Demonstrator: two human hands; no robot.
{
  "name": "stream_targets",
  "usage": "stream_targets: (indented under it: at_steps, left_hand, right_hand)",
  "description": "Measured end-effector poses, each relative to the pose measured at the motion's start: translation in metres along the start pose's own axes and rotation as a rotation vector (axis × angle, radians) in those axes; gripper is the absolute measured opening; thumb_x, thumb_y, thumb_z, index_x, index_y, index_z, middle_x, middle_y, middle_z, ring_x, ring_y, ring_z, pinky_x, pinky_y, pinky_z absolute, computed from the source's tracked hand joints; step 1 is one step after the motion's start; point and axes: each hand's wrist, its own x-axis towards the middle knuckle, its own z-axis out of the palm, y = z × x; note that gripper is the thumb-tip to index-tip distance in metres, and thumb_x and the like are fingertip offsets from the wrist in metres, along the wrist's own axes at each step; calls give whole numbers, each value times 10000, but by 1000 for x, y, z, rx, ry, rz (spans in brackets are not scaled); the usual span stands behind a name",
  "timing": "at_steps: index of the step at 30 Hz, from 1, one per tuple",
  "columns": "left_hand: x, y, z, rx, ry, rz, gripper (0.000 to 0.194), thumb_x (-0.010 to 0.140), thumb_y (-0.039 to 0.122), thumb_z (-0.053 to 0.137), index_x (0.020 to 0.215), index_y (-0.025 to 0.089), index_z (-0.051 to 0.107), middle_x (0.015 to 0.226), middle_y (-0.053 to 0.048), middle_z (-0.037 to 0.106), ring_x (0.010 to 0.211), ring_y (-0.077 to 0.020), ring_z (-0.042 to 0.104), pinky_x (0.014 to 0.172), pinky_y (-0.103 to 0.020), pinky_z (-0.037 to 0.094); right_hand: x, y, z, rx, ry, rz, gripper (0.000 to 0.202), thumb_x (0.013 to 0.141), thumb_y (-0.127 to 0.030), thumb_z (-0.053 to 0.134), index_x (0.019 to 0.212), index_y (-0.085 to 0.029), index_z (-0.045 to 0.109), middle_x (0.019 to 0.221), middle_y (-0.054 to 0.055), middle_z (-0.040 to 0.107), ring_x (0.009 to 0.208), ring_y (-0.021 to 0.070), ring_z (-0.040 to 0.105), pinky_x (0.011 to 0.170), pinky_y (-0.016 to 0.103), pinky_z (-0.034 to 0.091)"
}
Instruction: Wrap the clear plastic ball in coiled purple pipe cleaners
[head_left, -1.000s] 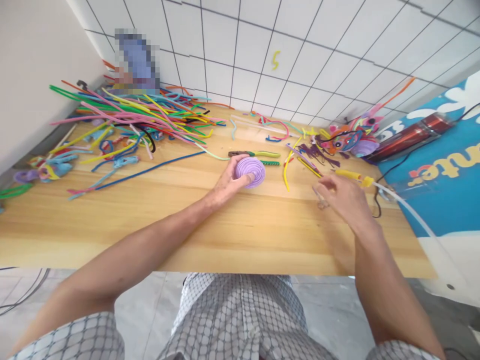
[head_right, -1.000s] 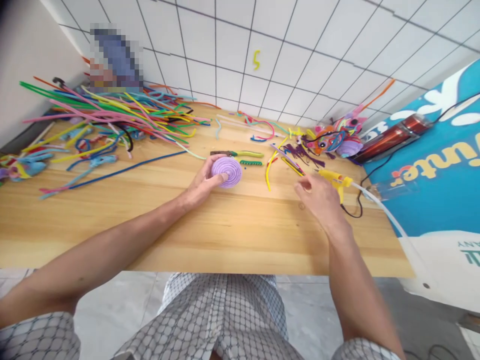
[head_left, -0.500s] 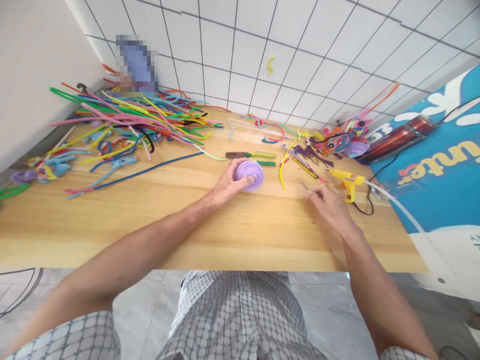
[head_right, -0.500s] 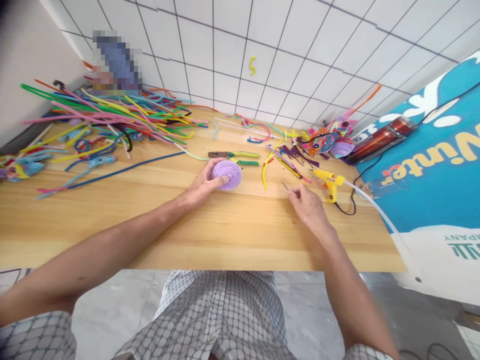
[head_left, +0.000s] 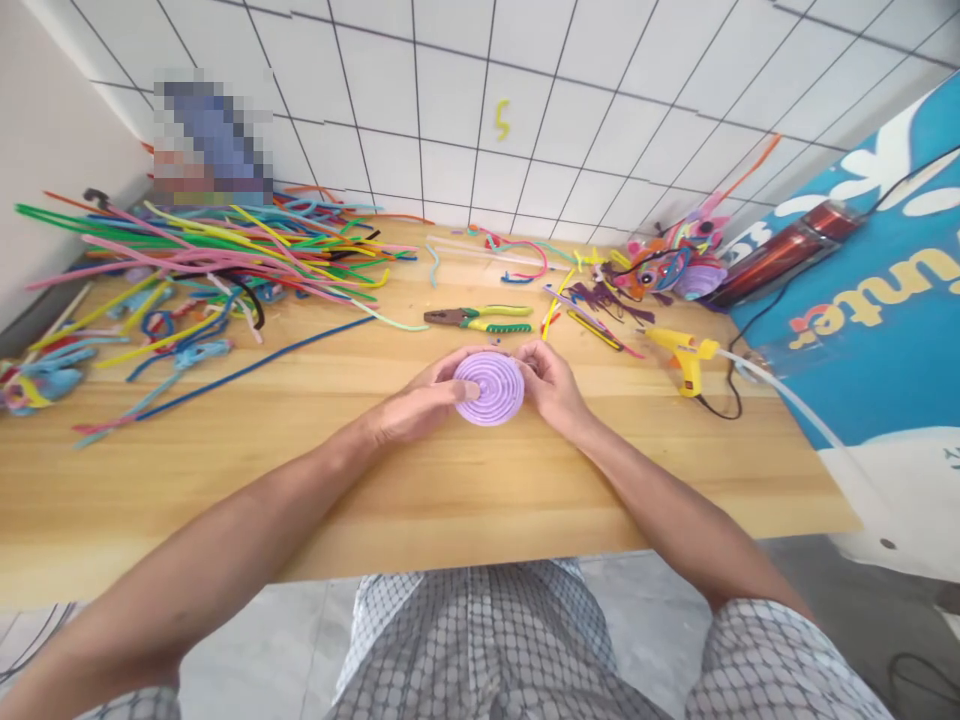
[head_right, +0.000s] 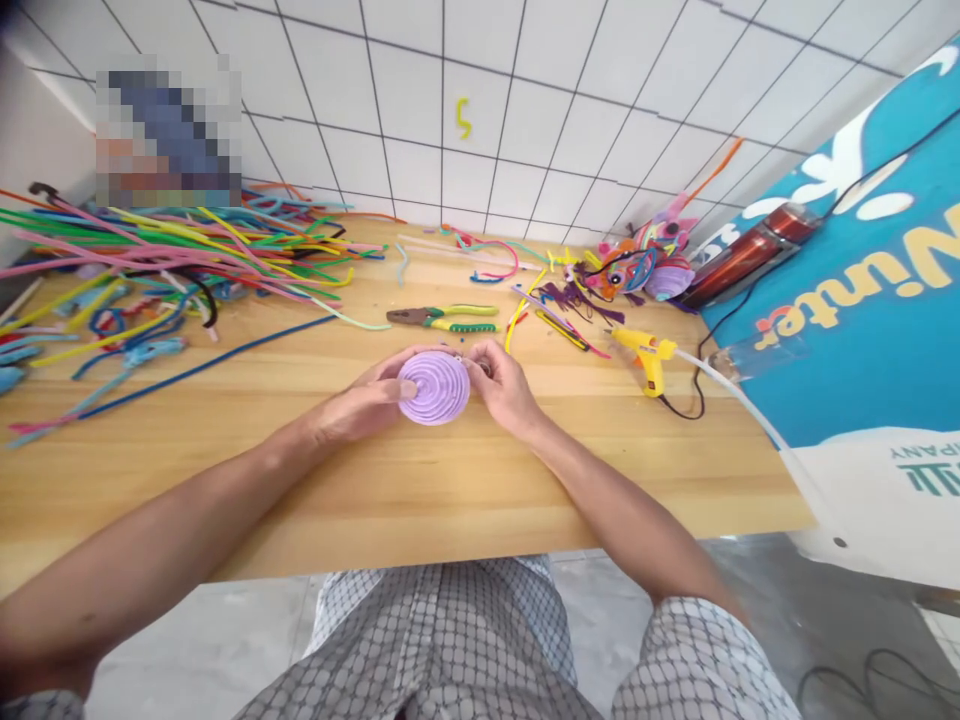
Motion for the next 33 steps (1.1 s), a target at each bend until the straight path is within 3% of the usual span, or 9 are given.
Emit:
stream_targets:
  at_steps: [4,10,13,17,20,23,29,33]
  left_hand:
    - [-1,2,-3,-2,5,-24,639,704,411,886,1301,224,753,1317,-120,764,1101,-280,708,889,-354,562]
    - [-3,6,-10,-40,-6,-56,690,720,432,882,1364,233,731,1327,-141,766,1077,-300,741,850,-371,596]
    - [-4,8,-12,-33,-36,-84,724,730,421,896,1406,250,700,1305,-135,775,1057,-291,747,850,-369,598]
    - [-6,8,-15,26,-43,-129,751,728,426,925,1415,251,676,1304,-128,772,1128,-300,741,923,-384,608]
    - [-6,7,-19,52,-4,-124,757,749,475,922,1420,246,658,1332,-134,762,1190,-309,728,975,-400,608]
    - [-6,6,-20,57,99,-106,736,792,501,900,1436,264,635,1396,-138,739,1242,-314,718,1020,-410,600]
    - [-7,5,-13,99,264,-13,769,768,455,936,1432,278,592,1496,-139,677,1380,-335,661,1129,-446,575]
    - [-7,-4,-9,232,300,63,786,811,431,903,1483,274,528,1506,-144,650,1407,-341,640,1175,-485,555]
  right_hand:
    - [-5,1,-1,175,-71,125,566,793,-762,821,847,-257,570,665,-71,482,588,113,393,536,252,307]
    - [-7,-7,-12,604,-276,457,525,800,-702,824,946,-220,673,763,-14,667,529,97,484,416,220,293]
    - [-8,-7,-18,706,-352,538,490,769,-588,916,995,-209,702,769,-15,691,523,89,528,405,202,340]
    - [-11,-3,-21,721,-360,583,468,735,-481,989,1038,-220,745,753,-38,673,523,72,538,430,190,381]
    - [-13,-1,-23,725,-283,626,466,713,-478,1007,1039,-237,776,750,-38,672,522,68,529,435,191,373]
    - [-14,1,-24,732,-209,617,453,700,-485,1007,1028,-250,801,760,-23,690,522,72,510,443,209,382]
    - [-22,0,-24,574,-198,527,442,683,-510,1011,1022,-292,829,783,20,750,552,113,559,469,244,433]
    - [-27,-4,-23,318,-215,369,336,808,-491,929,1063,-300,823,833,50,784,661,166,674,557,285,539]
